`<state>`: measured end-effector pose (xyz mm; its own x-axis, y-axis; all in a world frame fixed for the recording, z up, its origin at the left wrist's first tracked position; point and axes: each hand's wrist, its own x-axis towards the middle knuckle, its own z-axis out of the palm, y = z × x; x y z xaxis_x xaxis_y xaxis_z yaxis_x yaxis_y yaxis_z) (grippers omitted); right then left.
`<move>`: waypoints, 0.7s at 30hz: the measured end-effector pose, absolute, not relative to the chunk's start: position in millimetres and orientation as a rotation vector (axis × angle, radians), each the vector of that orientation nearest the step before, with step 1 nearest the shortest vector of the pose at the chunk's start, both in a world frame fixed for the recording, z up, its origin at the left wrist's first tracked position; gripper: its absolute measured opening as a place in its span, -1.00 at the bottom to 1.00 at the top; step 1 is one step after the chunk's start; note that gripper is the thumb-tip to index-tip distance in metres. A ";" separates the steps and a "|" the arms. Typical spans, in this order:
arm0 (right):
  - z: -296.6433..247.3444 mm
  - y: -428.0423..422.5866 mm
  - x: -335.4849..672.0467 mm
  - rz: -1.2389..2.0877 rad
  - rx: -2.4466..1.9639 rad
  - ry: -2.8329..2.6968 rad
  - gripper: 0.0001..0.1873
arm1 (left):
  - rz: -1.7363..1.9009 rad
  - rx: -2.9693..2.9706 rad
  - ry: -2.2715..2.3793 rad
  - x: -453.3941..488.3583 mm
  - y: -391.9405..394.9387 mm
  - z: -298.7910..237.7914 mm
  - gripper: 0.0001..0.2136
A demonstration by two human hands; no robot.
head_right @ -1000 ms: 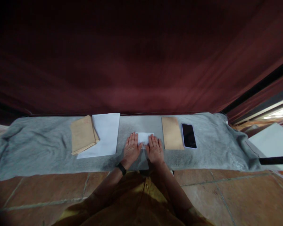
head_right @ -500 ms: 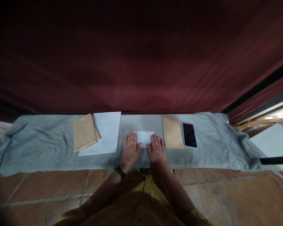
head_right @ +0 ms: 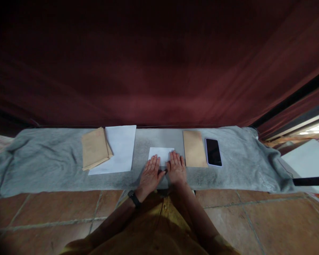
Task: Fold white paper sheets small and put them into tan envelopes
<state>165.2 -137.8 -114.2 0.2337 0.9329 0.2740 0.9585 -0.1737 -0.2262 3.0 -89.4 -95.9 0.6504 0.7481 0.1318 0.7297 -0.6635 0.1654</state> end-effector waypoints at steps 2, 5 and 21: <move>-113.7 -142.7 163.0 -0.060 -2.098 -1.817 -0.39 | 0.287 2.772 1.224 2.3 -88.9 -94.8 -0.35; -112.7 -155.1 161.9 -0.010 -2.026 -1.894 -0.42 | 0.297 2.791 1.165 0.5 -88.3 -92.9 -0.40; -95.2 -192.7 174.8 -0.013 -1.945 -2.124 -0.49 | 0.239 2.788 1.011 36.8 -80.3 -84.9 -0.43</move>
